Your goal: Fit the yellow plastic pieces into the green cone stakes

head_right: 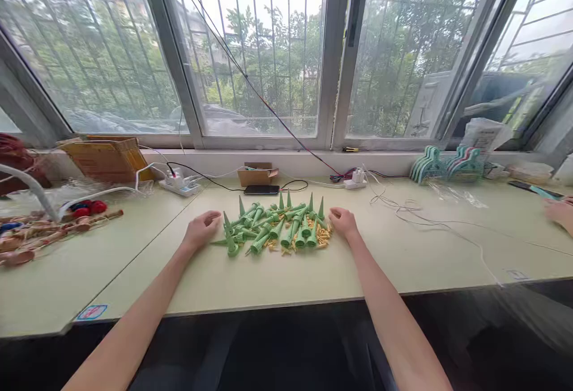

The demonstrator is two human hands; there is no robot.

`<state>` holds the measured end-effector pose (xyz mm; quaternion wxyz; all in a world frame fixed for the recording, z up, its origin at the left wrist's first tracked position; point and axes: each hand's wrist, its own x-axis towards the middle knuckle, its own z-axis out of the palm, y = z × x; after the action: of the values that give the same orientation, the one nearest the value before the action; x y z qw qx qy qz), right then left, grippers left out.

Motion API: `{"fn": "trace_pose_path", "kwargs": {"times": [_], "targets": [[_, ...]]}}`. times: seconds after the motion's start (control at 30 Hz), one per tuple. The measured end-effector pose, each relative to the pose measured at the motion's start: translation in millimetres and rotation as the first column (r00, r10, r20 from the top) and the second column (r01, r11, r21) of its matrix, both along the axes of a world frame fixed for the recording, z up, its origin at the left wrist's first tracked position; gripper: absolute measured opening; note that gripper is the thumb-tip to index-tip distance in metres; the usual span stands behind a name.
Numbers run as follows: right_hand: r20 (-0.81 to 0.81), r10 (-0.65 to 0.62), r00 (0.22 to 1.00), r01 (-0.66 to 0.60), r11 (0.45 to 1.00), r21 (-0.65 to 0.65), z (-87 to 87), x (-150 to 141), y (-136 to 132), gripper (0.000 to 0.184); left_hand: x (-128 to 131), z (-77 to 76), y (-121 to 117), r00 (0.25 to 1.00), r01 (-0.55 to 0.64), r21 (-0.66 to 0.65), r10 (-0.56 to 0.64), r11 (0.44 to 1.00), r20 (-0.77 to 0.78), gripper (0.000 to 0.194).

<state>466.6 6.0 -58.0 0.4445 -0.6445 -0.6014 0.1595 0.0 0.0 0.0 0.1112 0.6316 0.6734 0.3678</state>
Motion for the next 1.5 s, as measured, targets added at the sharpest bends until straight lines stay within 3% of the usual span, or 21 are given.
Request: {"fn": "trace_pose_path", "kwargs": {"times": [0.7, 1.5], "targets": [[-0.013, 0.015, 1.000, -0.015, 1.000, 0.008, 5.2, 11, -4, 0.029, 3, -3.0, 3, 0.992, 0.071, 0.007, -0.071, 0.997, 0.101, 0.023], [-0.013, 0.005, 1.000, -0.005, 1.000, 0.008, 8.0, 15, -7, 0.028, 3, -4.0, 4, 0.990, 0.095, 0.017, -0.096, 0.995, 0.108, 0.024]]}}
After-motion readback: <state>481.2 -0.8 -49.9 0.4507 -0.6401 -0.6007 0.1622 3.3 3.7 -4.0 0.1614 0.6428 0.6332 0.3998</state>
